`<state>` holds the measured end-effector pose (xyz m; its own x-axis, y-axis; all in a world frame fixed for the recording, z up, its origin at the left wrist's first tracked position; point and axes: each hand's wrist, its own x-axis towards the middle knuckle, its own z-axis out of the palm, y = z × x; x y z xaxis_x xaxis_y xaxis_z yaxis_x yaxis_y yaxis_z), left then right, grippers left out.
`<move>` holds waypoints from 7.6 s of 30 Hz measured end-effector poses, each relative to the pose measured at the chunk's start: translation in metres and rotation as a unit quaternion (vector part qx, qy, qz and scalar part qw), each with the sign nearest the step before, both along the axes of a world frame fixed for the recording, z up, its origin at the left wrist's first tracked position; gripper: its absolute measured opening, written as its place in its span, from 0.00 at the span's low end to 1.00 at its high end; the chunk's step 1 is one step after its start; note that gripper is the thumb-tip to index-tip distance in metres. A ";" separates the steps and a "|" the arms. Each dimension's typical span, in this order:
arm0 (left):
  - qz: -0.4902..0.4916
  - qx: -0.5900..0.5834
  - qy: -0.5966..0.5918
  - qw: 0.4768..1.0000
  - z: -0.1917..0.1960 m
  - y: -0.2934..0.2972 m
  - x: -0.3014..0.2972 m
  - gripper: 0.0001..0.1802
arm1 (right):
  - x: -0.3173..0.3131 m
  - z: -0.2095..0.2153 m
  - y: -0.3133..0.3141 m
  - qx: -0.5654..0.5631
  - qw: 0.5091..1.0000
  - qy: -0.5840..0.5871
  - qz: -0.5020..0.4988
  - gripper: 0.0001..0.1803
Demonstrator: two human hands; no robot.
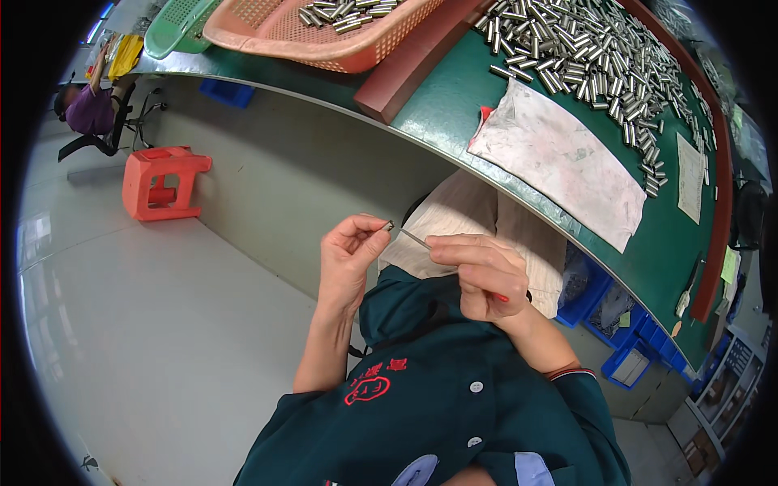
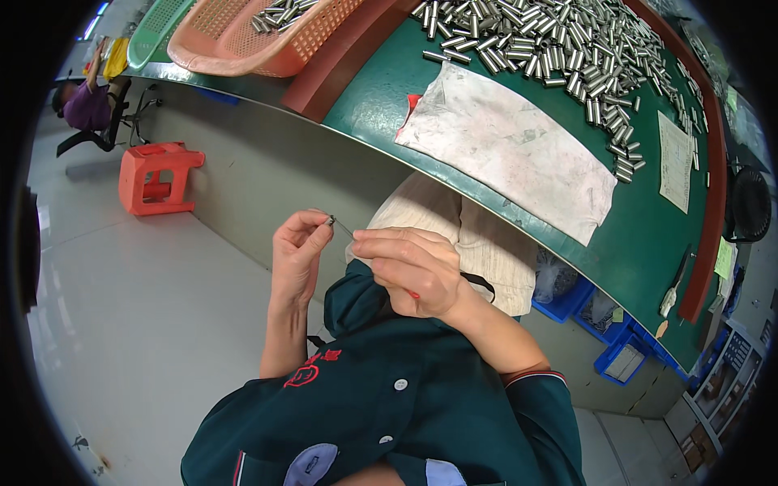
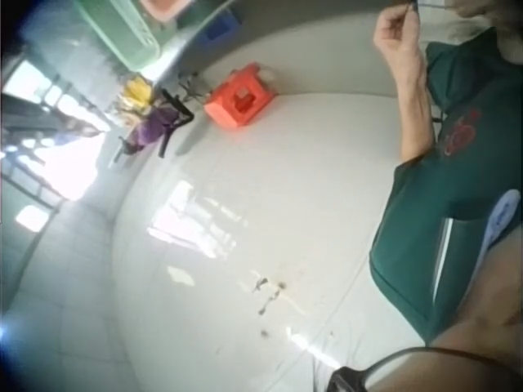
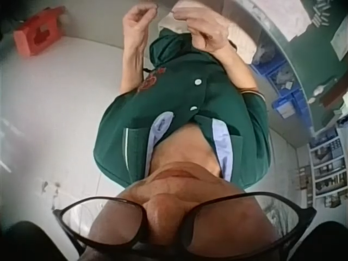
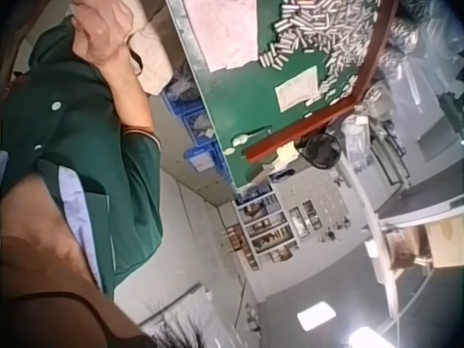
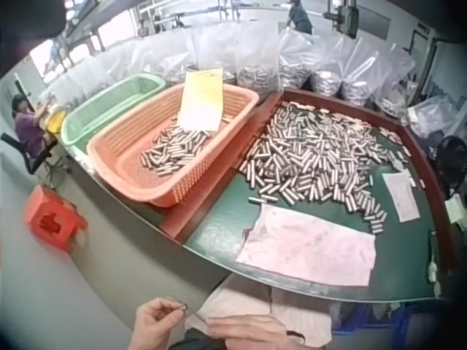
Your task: Manually inspect and clean the interior of small metal cylindrical parts using a thin probe tool.
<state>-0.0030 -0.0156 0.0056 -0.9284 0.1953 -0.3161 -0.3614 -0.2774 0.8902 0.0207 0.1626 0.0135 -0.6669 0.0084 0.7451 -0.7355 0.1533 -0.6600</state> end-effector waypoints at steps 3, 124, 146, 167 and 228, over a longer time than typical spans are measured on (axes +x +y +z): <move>0.006 -0.042 0.032 0.999 0.002 0.001 -0.001 0.05 | 0.001 0.002 -0.001 0.041 0.999 -0.003 -0.001 0.10; -0.006 0.058 -0.019 0.998 -0.013 0.002 0.007 0.09 | 0.008 0.012 -0.003 0.011 0.999 -0.034 -0.026 0.19; 0.145 0.070 -0.043 0.986 -0.006 0.001 0.001 0.07 | 0.006 0.029 0.003 0.065 0.995 -0.048 0.056 0.21; -0.200 0.325 0.305 0.872 0.138 0.042 -0.007 0.09 | 0.032 0.045 0.027 -0.195 0.966 0.001 -0.167 0.14; 0.082 0.181 -0.196 0.960 0.009 0.033 -0.004 0.11 | 0.020 0.014 0.023 -0.211 0.968 -0.093 -0.096 0.06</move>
